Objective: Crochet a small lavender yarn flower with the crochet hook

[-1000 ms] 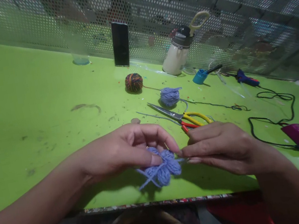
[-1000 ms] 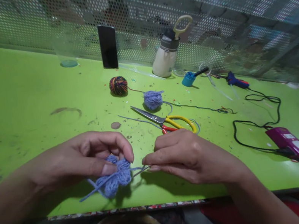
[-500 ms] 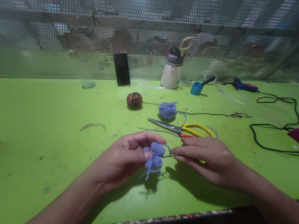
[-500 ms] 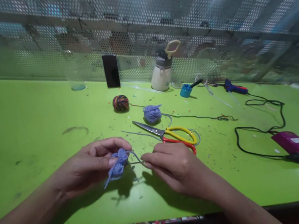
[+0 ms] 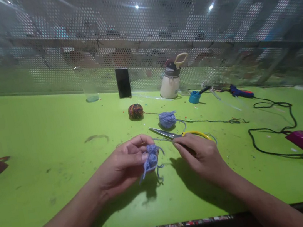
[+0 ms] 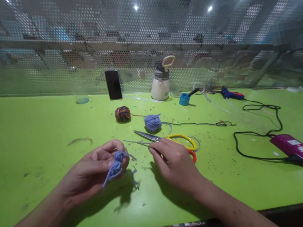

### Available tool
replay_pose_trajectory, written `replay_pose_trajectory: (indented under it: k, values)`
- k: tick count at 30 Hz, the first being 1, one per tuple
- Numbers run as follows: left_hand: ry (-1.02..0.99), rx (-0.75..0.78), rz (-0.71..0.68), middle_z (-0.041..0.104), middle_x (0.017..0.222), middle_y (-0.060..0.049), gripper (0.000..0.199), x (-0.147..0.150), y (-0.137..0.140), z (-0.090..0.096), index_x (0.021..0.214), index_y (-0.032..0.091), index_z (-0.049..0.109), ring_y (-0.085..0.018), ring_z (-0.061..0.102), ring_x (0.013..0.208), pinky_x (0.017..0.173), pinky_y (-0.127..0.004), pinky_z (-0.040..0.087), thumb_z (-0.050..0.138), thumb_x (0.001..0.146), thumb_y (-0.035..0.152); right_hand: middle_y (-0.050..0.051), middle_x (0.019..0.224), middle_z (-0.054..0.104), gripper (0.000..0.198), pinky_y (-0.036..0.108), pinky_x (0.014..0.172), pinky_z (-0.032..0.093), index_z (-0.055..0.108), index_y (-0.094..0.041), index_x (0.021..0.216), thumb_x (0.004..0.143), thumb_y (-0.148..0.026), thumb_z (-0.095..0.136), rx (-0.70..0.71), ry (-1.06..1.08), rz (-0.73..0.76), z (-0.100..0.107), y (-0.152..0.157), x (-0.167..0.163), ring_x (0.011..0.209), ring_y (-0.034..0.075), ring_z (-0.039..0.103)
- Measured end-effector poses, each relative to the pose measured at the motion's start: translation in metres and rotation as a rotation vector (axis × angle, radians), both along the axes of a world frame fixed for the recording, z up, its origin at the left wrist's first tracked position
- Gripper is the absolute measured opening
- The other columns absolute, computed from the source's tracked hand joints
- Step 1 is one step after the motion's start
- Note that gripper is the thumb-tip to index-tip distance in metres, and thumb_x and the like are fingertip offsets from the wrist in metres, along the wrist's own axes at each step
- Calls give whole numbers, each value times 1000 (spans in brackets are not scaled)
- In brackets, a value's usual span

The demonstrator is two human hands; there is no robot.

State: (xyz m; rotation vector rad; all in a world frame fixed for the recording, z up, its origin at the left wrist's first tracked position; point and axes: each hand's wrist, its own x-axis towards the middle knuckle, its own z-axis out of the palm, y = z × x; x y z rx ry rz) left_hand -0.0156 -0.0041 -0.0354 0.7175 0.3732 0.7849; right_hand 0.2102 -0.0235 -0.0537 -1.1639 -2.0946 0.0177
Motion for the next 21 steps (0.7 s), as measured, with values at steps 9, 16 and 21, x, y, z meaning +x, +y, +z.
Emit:
replay_pose_trajectory:
  k: [9,16,21]
  values:
    - [8,0,-28,69,80,-5,24,-1,1,-2,87,15,62,-11,63,68,64,-18,48,78,70,9,10,82,66,15,38,69,47,69,-14,87,90,-11,55,-62,95,77,26,-13,-4,80,22,57]
    - [32,43,-76,67,74,-2,20,2,-1,-7,88,17,60,-9,60,62,60,-18,46,75,76,10,4,79,66,9,30,65,49,74,-18,86,85,-13,66,-371,440,248,45,-16,-37,74,17,61]
    - [75,89,-67,63,72,0,22,3,0,-8,87,17,60,-10,58,61,60,-20,44,77,74,13,2,72,64,13,28,60,48,73,-18,76,83,-10,65,-384,541,272,37,-11,-39,66,14,59]
